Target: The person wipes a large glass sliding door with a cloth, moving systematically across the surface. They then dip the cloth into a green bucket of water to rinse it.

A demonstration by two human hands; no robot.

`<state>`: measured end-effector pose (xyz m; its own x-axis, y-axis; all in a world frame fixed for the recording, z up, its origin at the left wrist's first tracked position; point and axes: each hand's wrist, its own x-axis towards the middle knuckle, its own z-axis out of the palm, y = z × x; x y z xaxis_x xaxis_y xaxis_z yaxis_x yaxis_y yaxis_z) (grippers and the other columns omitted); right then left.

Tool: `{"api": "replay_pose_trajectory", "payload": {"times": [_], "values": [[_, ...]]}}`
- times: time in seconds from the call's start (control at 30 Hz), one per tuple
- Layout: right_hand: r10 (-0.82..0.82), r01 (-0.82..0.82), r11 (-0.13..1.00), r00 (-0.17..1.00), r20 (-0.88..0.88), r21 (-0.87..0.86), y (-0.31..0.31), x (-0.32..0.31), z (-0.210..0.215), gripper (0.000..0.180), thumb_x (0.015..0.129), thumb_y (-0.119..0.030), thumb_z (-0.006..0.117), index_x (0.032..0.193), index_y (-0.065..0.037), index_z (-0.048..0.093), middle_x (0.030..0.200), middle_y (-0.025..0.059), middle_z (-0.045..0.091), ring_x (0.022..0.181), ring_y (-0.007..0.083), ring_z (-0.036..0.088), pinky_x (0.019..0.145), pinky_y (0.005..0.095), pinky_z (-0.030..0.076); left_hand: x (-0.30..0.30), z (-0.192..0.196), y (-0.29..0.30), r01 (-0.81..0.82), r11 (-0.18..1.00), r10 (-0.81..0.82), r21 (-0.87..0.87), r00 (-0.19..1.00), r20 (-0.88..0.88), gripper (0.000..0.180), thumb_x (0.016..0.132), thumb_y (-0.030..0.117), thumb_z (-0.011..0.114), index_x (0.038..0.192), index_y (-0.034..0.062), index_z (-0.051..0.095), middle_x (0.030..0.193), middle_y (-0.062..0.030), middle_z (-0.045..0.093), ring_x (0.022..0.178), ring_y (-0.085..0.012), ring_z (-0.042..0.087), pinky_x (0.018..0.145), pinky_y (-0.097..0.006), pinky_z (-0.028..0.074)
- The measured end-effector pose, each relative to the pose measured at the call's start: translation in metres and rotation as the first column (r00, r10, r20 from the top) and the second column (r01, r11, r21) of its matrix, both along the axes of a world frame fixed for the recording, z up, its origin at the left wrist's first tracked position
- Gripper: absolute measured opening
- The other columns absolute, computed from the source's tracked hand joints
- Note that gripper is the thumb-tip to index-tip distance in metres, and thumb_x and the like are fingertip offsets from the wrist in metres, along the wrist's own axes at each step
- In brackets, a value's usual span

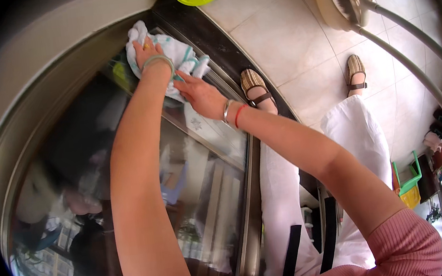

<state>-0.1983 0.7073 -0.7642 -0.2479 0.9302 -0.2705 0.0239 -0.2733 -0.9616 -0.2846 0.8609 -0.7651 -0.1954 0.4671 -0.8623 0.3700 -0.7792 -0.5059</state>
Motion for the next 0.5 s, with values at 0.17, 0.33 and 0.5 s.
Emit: {"api": "replay_pose_trajectory", "payload": {"times": [0.17,0.33,0.5], "values": [[0.048,-0.044,0.999,0.987,0.155,-0.026,-0.012,0.004,-0.053,0.037,0.093,-0.008,0.054,0.129,-0.014,0.057,0.146,0.0118,0.046,0.121,0.0336,0.055,0.099,0.0464,0.044,0.003,-0.045,-0.008,0.049,0.999,-0.049,0.014,0.998,0.036,0.069,0.098,0.049,0.036,0.153,0.0079,0.029,0.161,-0.0154,0.021,0.151,-0.0257,0.012,0.116,-0.057,0.008],[0.049,-0.015,0.984,0.982,0.184,-0.179,-0.056,0.009,-0.086,0.038,0.096,-0.013,0.051,0.133,-0.020,0.055,0.147,0.0087,0.046,0.127,0.0297,0.052,0.104,0.0482,0.038,0.028,-0.068,-0.047,0.063,0.998,-0.064,-0.031,0.998,-0.021,0.068,0.098,0.049,0.033,0.153,0.0082,0.027,0.161,-0.0079,0.024,0.150,-0.0262,0.015,0.114,-0.063,0.008],[-0.085,0.114,0.975,0.984,0.154,-0.189,-0.106,0.019,-0.075,0.037,0.091,-0.004,0.051,0.126,-0.015,0.057,0.139,0.0171,0.051,0.100,0.0436,0.062,0.085,0.0486,0.052,0.034,-0.079,-0.106,0.034,0.996,-0.032,-0.085,0.999,0.022,0.066,0.098,0.042,0.043,0.153,0.0099,0.029,0.161,-0.0050,0.022,0.150,-0.0273,0.015,0.111,-0.070,0.007]]}}
